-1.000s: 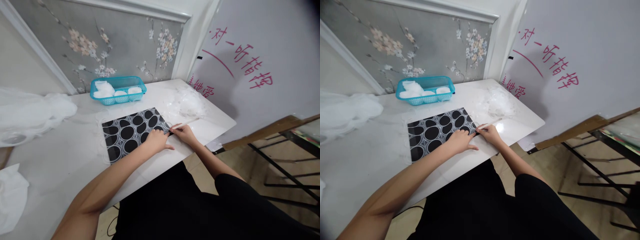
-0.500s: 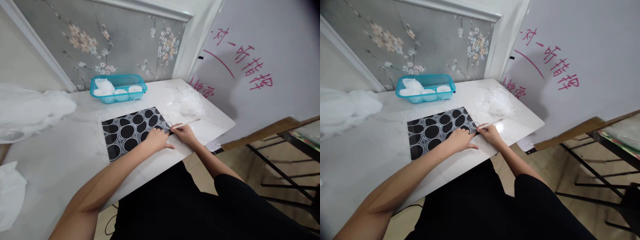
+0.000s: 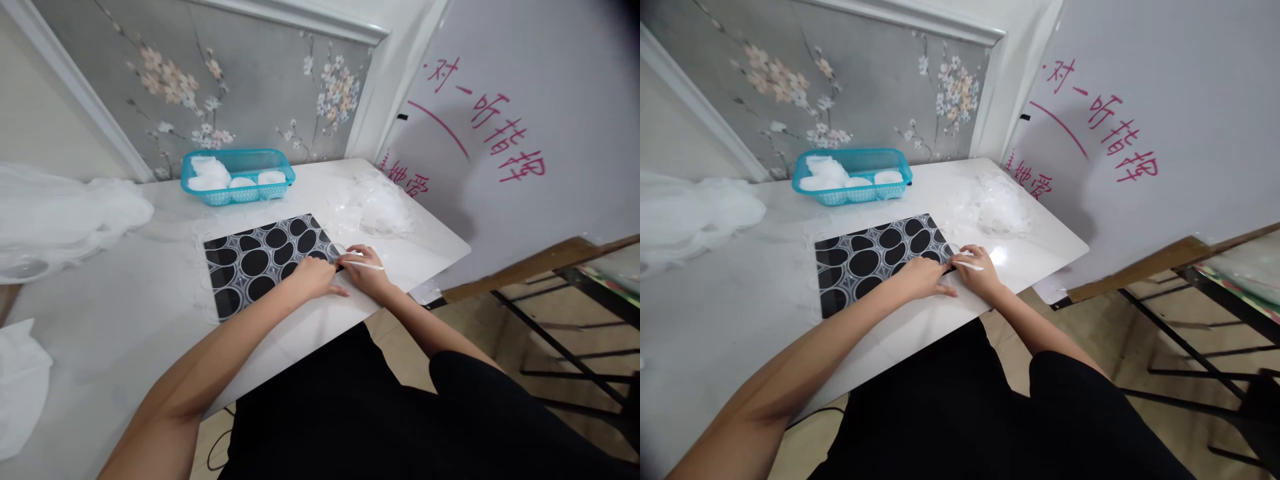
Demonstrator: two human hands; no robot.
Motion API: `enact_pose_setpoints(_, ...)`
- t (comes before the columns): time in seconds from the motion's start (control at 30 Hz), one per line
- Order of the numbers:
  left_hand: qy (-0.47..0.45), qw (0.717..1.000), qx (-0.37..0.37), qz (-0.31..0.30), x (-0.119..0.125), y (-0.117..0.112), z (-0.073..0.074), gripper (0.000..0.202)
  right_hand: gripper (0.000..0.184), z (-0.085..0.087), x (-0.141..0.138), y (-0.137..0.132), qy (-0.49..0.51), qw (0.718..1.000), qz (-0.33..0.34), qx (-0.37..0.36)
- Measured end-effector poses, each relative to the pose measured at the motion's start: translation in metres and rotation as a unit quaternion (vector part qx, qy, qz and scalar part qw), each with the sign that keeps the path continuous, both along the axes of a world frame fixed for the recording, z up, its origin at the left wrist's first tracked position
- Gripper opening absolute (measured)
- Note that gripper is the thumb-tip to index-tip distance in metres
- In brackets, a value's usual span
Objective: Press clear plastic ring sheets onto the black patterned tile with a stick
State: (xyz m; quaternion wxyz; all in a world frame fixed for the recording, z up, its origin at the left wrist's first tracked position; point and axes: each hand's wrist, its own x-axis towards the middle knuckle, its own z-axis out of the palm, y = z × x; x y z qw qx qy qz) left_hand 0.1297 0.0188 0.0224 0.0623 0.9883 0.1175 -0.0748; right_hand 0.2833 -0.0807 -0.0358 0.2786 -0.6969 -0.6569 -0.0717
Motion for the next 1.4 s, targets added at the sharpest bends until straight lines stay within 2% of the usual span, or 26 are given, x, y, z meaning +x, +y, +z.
enact_pose_setpoints(0.1, 0.007, 1.0, -0.022, 0.004, 0.0, 0.001, 0.003, 0.08, 0.018, 0.005, 0.023, 0.018, -0.066, 0.998, -0.007, -0.002)
enact_pose_setpoints(0.17, 0.012, 0.999, -0.03, 0.009, 0.001, 0.001, 0.003, 0.083, 0.015, 0.023, 0.051, 0.038, -0.042, 0.994, -0.081, 0.059)
enact_pose_setpoints(0.2, 0.014, 0.999, -0.031, 0.01, 0.001, 0.002, 0.003, 0.085, 0.017, 0.035, 0.065, 0.048, -0.006, 0.982, -0.143, 0.122)
enact_pose_setpoints(0.27, 0.016, 0.999, -0.034, 0.011, 0.001, 0.003, 0.003, 0.087, 0.022, 0.06, 0.086, 0.064, 0.084, 0.931, -0.238, 0.263)
enact_pose_setpoints(0.33, 0.019, 0.999, -0.046, 0.005, -0.001, 0.005, 0.006, 0.088, 0.023, 0.077, 0.088, 0.071, 0.134, 0.897, -0.261, 0.331)
enact_pose_setpoints(0.37, 0.021, 0.998, -0.054, 0.0, -0.004, 0.006, 0.009, 0.088, 0.022, 0.08, 0.081, 0.07, 0.15, 0.898, -0.248, 0.331)
enact_pose_setpoints(0.43, 0.027, 0.997, -0.066, -0.007, -0.013, 0.006, 0.016, 0.087, 0.019, 0.075, 0.055, 0.061, 0.177, 0.929, -0.18, 0.269)
enact_pose_setpoints(0.5, 0.045, 0.997, -0.059, 0.006, -0.025, 0.004, 0.023, 0.086, 0.017, 0.06, 0.023, 0.046, 0.217, 0.96, -0.081, 0.159)
enact_pose_setpoints(0.53, 0.056, 0.997, -0.049, 0.018, -0.032, 0.003, 0.026, 0.086, 0.017, 0.051, 0.007, 0.039, 0.236, 0.965, -0.034, 0.106)
enact_pose_setpoints(0.6, 0.071, 0.997, -0.019, 0.034, -0.045, 0.0, 0.027, 0.082, 0.017, 0.035, -0.018, 0.025, 0.268, 0.963, 0.026, 0.019)
enact_pose_setpoints(0.7, 0.068, 0.997, 0.029, 0.029, -0.062, -0.004, 0.019, 0.078, 0.019, 0.022, -0.038, 0.015, 0.319, 0.945, 0.045, -0.05)
enact_pose_setpoints(0.8, 0.048, 0.997, 0.053, 0.025, -0.07, -0.007, 0.008, 0.077, 0.019, 0.019, -0.041, 0.013, 0.342, 0.937, 0.042, -0.059)
enact_pose_setpoints(0.9, 0.028, 0.997, 0.064, 0.022, -0.07, -0.008, 0.003, 0.076, 0.017, 0.019, -0.041, 0.013, 0.338, 0.938, 0.039, -0.059)
enact_pose_setpoints(1.4, 0.02, 0.998, 0.063, 0.017, -0.067, -0.009, 0.005, 0.076, 0.015, 0.019, -0.043, 0.01, 0.318, 0.946, 0.041, -0.054)
